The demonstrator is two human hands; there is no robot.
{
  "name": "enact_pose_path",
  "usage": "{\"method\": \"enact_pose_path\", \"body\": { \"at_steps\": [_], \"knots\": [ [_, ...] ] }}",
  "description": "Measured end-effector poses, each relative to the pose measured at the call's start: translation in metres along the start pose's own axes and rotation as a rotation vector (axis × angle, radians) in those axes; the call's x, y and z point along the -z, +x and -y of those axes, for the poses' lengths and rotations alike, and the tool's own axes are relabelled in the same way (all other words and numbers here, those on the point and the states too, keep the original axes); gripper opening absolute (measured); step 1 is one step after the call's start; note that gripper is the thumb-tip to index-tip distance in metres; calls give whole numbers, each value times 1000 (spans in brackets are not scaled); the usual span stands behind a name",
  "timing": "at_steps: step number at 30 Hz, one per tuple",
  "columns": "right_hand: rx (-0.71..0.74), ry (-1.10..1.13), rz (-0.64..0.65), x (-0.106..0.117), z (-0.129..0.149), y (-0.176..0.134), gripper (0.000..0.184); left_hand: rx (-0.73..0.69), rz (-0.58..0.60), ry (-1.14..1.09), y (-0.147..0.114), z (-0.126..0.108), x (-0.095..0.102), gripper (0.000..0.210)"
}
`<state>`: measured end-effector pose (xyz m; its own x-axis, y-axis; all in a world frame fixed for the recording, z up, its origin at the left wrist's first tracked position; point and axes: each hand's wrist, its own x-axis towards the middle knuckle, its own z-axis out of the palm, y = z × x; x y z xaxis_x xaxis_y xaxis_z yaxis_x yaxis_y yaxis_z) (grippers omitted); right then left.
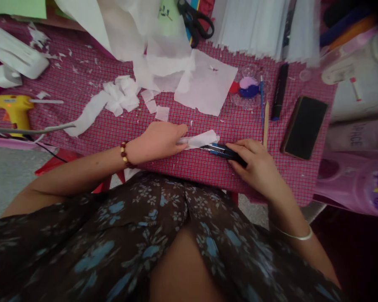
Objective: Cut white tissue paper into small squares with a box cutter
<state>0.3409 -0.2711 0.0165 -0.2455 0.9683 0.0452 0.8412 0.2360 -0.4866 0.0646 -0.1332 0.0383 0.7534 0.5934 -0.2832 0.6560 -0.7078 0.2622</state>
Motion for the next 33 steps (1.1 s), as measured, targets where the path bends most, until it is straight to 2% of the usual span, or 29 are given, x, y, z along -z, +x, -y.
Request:
{"method": "enact_pose_path", "body": {
  "at_steps": [6, 9, 12, 15, 21, 27, 33],
  "knots": [
    [-12, 6, -11, -2, 0, -3, 41, -29, -55, 190, 0, -7, 18, 30],
    [-24, 1, -3, 0, 1, -6, 42, -107, -102, 237, 7, -11, 23, 34],
    [-26, -13, -2, 2, 1, -9, 43, -230, -105, 202, 19, -11, 16, 40],
    [-24, -18, 3, 4, 1, -12, 44, -326, -149, 136, 32, -5, 0, 46],
    [-1, 1, 31, 5, 2, -10, 44, -376, -256, -18, 46, 12, -29, 44],
    [10, 12, 51, 5, 5, -10, 43, -379, -261, -88, 46, 12, -32, 44],
    [-8, 59, 36, 0, 16, -25, 44, -373, -298, -26, 46, 11, -34, 44]
  ]
}}
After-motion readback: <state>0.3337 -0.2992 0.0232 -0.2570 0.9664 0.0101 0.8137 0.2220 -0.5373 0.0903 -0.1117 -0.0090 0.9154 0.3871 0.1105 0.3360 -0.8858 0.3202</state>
